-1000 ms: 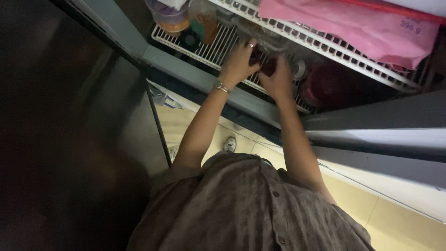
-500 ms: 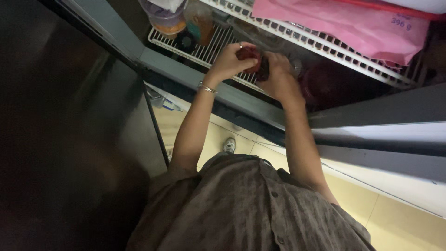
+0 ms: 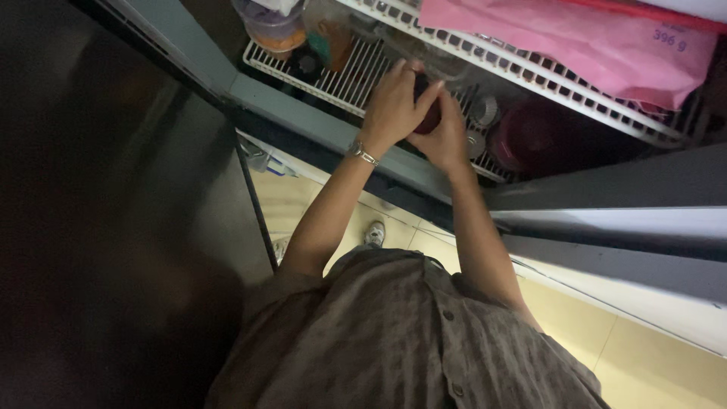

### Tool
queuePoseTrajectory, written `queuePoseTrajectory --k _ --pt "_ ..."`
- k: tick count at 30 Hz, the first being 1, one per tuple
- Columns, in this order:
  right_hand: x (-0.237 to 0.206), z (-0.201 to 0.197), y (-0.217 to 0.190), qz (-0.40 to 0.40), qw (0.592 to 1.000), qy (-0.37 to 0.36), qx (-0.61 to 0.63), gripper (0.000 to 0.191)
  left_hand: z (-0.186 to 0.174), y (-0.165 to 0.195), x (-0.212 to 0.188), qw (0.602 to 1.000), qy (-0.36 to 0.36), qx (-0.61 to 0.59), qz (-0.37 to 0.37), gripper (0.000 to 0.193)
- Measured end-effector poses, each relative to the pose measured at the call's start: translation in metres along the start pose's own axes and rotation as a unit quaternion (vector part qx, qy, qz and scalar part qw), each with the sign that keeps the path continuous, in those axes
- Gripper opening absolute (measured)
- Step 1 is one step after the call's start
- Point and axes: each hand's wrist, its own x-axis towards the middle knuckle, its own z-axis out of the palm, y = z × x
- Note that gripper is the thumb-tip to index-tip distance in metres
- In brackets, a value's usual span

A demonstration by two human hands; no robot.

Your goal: The person brushes egg wash onto dough rounds arranged on a baking tray using a brush, then carries the tray to the oven. They take flower-shaped molds from a refrigerator and press dough rounds into the molds one at a time, setting finished molded pieces on the tray.

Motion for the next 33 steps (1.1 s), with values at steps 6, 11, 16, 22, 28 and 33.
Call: queuePoseTrajectory --k 6,11,16,22,28,33 --pt "-0.007 -0.007 0.01 0.039 0.987 -0.065 0.141 0.087 -0.012 -0.004 -0.007 0.985 -0.082 -0.136 0.062 0.035" --pt "-0.005 -0.003 0.01 0.015 0.981 -0.062 0.185 0.09 -0.007 0.004 -0.013 0.98 -0.07 -0.103 0.157 0.034" --pt "-0.017 -0.002 0.007 0.068 0.966 0.007 0.248 0.082 -0.04 -0.023 -0.016 0.995 0.067 -0.056 -0.053 0.029" --pt "-0.044 -0.006 0.005 0.095 0.964 0.039 0.246 0.077 -0.093 -0.087 -0.014 0.927 0.176 0.281 -0.176 0.064" --pt "-0.057 0.006 0.006 0.115 0.956 0.048 0.267 0.081 -0.083 -0.093 -0.028 0.956 0.202 0.153 -0.147 0.021" --pt "-0.068 0.005 0.008 0.063 0.988 0.038 0.138 0.084 -0.101 -0.05 -0.043 0.992 0.097 -0.056 -0.06 0.013"
